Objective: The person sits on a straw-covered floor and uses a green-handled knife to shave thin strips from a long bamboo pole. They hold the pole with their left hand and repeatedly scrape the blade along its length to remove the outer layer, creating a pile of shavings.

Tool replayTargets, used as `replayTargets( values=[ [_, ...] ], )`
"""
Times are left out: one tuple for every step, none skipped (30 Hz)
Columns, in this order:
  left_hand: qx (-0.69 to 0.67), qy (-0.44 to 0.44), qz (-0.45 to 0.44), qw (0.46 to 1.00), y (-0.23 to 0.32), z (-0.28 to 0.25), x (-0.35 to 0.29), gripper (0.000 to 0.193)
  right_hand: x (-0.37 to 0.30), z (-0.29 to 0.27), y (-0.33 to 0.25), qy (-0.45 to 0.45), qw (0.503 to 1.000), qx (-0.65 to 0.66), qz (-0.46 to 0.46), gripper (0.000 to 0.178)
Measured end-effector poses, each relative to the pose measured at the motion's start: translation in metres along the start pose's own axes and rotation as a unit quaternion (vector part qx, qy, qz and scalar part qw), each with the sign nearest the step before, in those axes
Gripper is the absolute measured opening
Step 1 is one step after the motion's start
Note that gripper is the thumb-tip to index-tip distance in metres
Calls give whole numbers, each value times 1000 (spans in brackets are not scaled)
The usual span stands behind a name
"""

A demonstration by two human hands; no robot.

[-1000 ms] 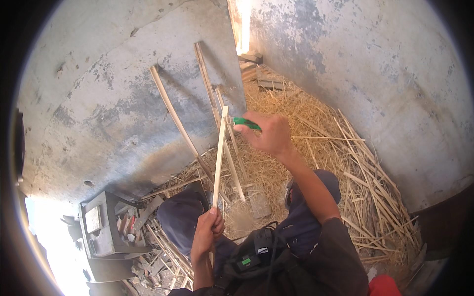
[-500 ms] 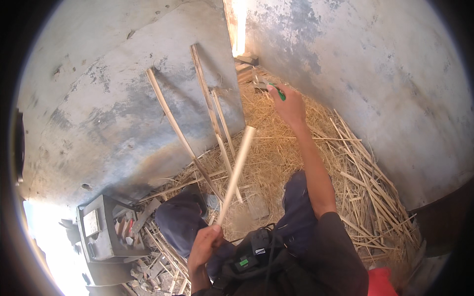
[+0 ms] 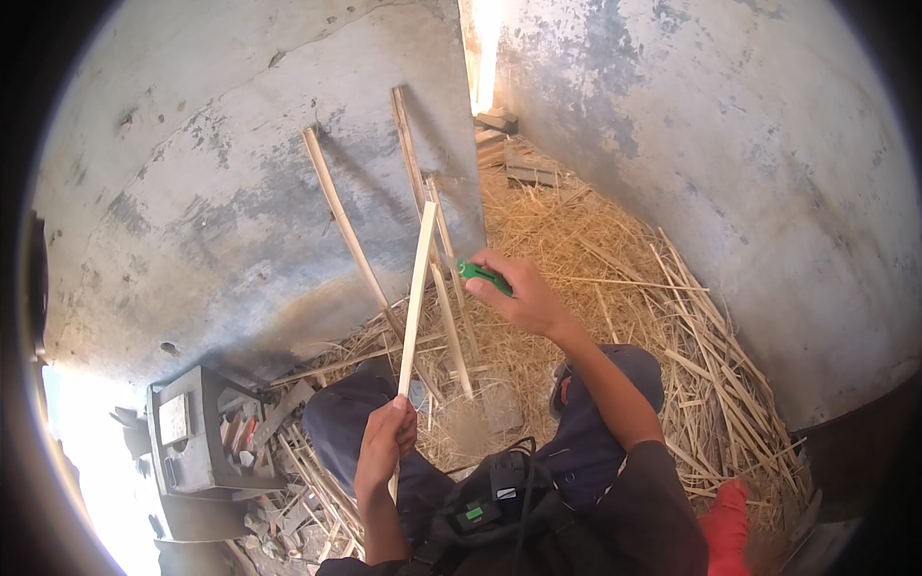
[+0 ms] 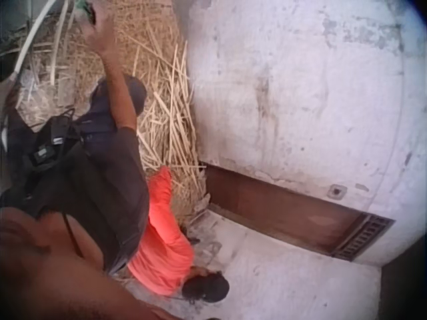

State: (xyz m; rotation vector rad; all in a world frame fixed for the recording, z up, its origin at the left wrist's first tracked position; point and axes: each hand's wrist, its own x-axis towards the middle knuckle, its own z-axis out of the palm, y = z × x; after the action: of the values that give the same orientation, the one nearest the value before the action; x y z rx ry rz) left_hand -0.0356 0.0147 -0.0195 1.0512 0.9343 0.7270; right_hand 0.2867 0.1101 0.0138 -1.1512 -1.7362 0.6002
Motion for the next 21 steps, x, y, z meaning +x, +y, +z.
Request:
replayTargets(
  values=[
    [4, 1, 8, 1000, 0, 2, 2, 47, -4, 3, -4, -9, 1000, 7, -17, 36],
    [8, 2, 16, 1000, 0, 5, 3, 47, -7, 6, -9, -6, 999, 8, -38, 34],
    [12, 3, 25, 1000, 1, 7, 5, 47, -10, 9, -12, -2, 998, 10, -59, 34],
    [23, 4, 28, 999, 3, 9, 7, 48, -12, 11, -14, 3, 997, 12, -79, 33],
    [34, 6, 30, 999, 5, 12, 8, 48, -14, 13, -15, 7, 996, 9, -92, 33],
    [45, 7, 33, 998, 7, 13, 8, 49, -16, 15, -15, 11, 994, 5, -104, 32],
    [57, 4, 37, 998, 5, 13, 9, 47, -17, 16, -16, 15, 993, 2, -117, 32],
    [68, 1, 42, 997, 3, 12, 9, 46, -18, 17, -18, 13, 992, 4, -127, 33],
    [80, -1, 46, 996, 2, 12, 10, 45, -18, 18, -21, 10, 990, 6, -138, 34],
    [73, -3, 53, 996, 2, 12, 10, 45, -18, 19, -23, 7, 989, 9, -148, 35],
    [65, -6, 59, 996, 4, 14, 11, 46, -18, 22, -23, 5, 987, 4, -163, 35],
    [58, -9, 65, 996, 5, 15, 13, 47, -18, 24, -21, 4, 984, -1, -176, 35],
    [57, -10, 62, 996, 8, 16, 13, 47, -18, 26, -20, 3, 982, -6, -190, 35],
    [57, -11, 58, 997, 11, 18, 14, 48, -19, 27, -20, 1, 981, -16, -193, 35],
    [57, -12, 55, 997, 13, 19, 14, 48, -20, 29, -20, 0, 980, -25, -195, 35],
    [57, -17, 54, 997, 14, 19, 15, 49, -21, 30, -21, -2, 980, -35, -198, 36],
    [58, -21, 53, 997, 15, 19, 16, 50, -21, 31, -21, -1, 979, -38, -201, 35],
    [58, -26, 53, 997, 16, 20, 16, 50, -21, 31, -23, 0, 978, -42, -205, 35],
    [71, -17, 52, 996, 16, 20, 17, 51, -22, 32, -23, 1, 977, -46, -209, 35],
    [83, -9, 50, 995, 17, 22, 17, 51, -23, 32, -23, -8, 977, -61, -203, 35],
    [95, 0, 50, 994, 18, 23, 18, 51, -24, 31, -23, -16, 977, -76, -198, 35]
  ],
)
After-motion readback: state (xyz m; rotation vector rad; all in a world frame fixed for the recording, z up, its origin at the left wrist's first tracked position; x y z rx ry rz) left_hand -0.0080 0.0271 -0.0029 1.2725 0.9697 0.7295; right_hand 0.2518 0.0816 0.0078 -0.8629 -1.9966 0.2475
